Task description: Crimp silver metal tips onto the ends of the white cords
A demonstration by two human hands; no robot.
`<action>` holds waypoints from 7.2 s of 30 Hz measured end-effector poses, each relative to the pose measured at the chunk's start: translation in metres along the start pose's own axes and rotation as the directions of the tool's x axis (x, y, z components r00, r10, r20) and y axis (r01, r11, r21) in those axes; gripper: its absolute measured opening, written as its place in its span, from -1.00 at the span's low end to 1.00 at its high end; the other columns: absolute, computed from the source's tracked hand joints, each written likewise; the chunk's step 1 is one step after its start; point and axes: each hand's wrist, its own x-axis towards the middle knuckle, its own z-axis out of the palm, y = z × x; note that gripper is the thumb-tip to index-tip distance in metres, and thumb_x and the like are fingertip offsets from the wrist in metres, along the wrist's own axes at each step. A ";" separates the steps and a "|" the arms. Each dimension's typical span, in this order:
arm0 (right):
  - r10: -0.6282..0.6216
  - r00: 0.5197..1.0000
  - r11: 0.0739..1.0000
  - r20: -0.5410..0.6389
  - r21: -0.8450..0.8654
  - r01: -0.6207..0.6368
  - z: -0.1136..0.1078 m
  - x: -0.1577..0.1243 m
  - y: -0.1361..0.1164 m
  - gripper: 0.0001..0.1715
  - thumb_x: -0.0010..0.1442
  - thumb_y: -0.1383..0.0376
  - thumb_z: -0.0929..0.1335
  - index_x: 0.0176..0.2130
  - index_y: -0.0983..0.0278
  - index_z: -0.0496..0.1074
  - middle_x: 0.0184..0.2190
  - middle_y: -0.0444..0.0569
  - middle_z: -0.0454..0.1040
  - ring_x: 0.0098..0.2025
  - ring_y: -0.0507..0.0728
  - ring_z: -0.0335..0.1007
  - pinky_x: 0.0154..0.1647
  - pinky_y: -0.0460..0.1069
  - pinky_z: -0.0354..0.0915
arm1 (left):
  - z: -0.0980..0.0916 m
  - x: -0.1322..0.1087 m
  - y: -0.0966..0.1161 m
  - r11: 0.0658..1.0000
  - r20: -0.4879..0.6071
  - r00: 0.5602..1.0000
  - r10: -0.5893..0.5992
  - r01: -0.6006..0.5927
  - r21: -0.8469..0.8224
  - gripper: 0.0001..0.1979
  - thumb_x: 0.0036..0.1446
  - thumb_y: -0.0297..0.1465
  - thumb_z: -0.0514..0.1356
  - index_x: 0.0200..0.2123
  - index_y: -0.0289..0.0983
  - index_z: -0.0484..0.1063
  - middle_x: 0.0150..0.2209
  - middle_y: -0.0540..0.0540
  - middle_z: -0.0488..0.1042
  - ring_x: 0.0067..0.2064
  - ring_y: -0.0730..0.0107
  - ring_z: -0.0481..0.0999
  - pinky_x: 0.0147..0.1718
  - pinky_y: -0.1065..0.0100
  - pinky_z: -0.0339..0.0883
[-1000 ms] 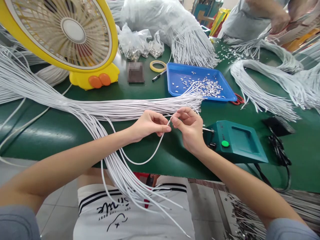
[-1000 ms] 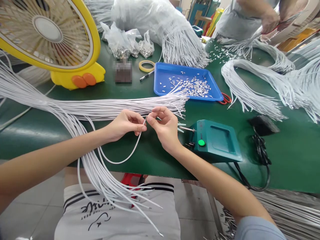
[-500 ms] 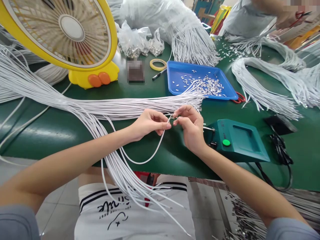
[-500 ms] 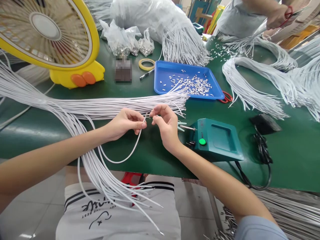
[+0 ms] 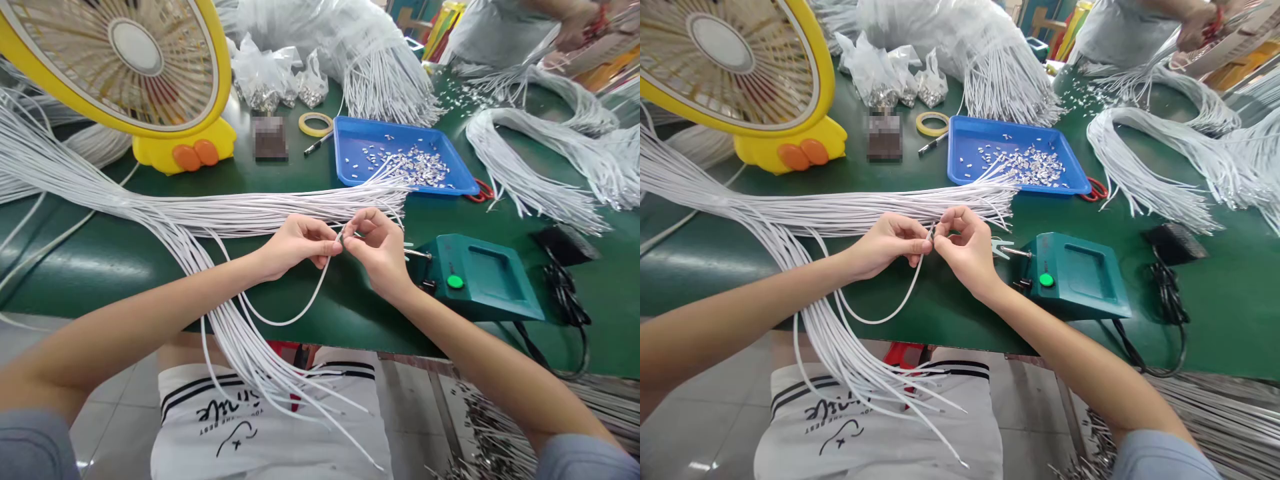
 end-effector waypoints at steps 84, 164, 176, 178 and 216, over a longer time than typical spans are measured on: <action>0.025 0.999 1.000 -0.032 0.012 -0.025 -0.003 -0.002 0.002 -0.73 0.01 0.34 0.46 -0.36 0.22 0.27 -0.45 -0.21 0.41 -0.44 -0.05 0.31 -0.50 -0.14 0.22 | 0.004 -0.002 0.000 0.999 -0.055 0.998 0.010 -0.007 0.047 -0.73 -0.21 -0.33 0.49 -0.49 -0.40 0.56 -0.59 -0.02 0.44 -0.56 0.60 0.35 -0.53 0.51 0.24; -0.623 0.608 -0.054 0.493 -0.802 0.595 -0.017 0.011 0.010 -0.76 0.22 0.46 0.36 -0.15 0.17 0.50 -0.27 -0.08 0.59 -0.21 0.06 0.37 -0.30 -0.10 0.31 | -0.006 0.004 0.010 0.906 0.030 0.948 -0.316 0.311 -0.288 -0.86 0.03 -0.58 0.25 -0.56 -0.49 0.50 -0.61 -0.10 0.44 -0.69 0.72 0.24 -0.78 0.69 -0.03; -0.089 0.993 0.794 0.084 -0.596 0.121 -0.006 0.002 -0.002 -0.81 0.16 0.26 0.35 -0.47 0.24 0.41 -0.47 -0.03 0.41 -0.37 0.10 0.23 -0.36 0.02 0.20 | -0.007 0.001 -0.002 0.836 0.030 0.966 0.255 -0.236 0.495 -0.82 0.11 -0.38 0.24 -0.49 -0.33 0.48 -0.58 -0.07 0.45 -0.53 0.48 0.43 -0.51 0.46 0.32; 0.279 0.955 0.941 0.106 -0.231 -0.249 -0.005 0.004 -0.003 -0.80 0.05 0.24 0.40 -0.51 0.27 0.36 -0.53 -0.10 0.27 -0.46 0.02 0.11 -0.50 -0.06 0.08 | -0.014 0.002 -0.004 0.465 0.171 0.838 0.518 -0.443 0.766 -0.80 0.17 -0.40 0.16 -0.49 -0.28 0.46 -0.53 -0.08 0.48 -0.41 0.39 0.50 -0.35 0.38 0.38; 0.374 0.917 -0.186 0.139 -0.957 0.221 -0.068 -0.013 -0.046 -0.75 0.25 0.41 0.28 -0.32 0.40 0.55 -0.24 0.21 0.57 -0.09 0.29 0.42 -0.17 0.09 0.02 | 0.052 0.038 -0.034 0.947 -0.045 0.995 0.088 -0.070 0.315 -0.74 -0.07 -0.48 0.32 -0.23 -0.39 0.48 -0.60 0.00 0.50 -0.61 0.48 0.48 -0.56 0.51 0.36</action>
